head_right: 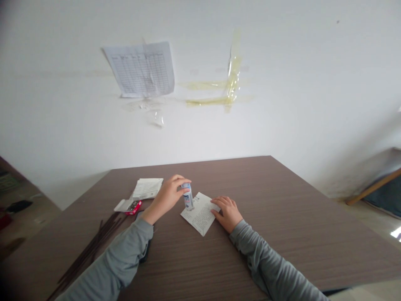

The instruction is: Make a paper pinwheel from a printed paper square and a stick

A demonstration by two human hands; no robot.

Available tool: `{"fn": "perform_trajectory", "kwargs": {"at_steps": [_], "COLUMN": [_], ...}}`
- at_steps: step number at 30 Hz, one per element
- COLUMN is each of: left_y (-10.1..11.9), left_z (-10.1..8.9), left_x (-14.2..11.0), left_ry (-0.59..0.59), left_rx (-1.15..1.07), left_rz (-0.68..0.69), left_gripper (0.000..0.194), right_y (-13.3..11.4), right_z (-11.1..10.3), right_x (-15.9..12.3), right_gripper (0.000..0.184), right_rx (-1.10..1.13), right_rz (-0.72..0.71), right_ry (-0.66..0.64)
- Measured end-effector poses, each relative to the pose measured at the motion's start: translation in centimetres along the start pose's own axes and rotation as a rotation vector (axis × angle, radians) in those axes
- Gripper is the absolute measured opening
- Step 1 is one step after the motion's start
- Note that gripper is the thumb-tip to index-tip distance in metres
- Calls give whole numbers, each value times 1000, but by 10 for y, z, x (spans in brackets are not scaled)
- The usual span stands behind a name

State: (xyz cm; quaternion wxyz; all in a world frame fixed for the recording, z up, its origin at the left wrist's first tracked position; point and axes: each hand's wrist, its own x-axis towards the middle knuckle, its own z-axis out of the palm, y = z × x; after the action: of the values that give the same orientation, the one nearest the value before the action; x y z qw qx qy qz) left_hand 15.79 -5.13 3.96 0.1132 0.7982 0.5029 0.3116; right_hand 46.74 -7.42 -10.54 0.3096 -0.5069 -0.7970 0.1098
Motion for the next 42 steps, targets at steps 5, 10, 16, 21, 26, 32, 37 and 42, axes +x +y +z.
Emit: {"fn": "perform_trajectory", "kwargs": {"at_steps": [5,10,16,21,26,32,37,42], "left_y": [5,1,-2,-2,-5,-9,-10,-8], "left_z": [1,-2,-2,-4,-3,1,-1,-3], "left_x": [-2,0,3,4,1,-5,-8,-12], "left_ry": [16,10,4,11,62,0,-96,-120], "left_rx": [1,-17,-60,-83,-170,-167,-103,29], "left_rz": [-11,-16,18,12,19,84,141,132], "left_gripper": [34,33,30,27,27,40,31,25], "right_y": [1,-10,-32,-47,-45,-29,-25,-28], "right_z": [-2,-3,12,32,32,22,18,14], "right_x": [5,26,64,81,78,63,58,54], "right_gripper": [39,36,31,33,36,34,34,38], "right_rx": [24,119,318,441,455,399,352,217], "right_rz": [-1,-46,-14,60,77,12,-50,-57], "right_ry": [-20,1,-48,-85,-51,-10,12,-29]}}
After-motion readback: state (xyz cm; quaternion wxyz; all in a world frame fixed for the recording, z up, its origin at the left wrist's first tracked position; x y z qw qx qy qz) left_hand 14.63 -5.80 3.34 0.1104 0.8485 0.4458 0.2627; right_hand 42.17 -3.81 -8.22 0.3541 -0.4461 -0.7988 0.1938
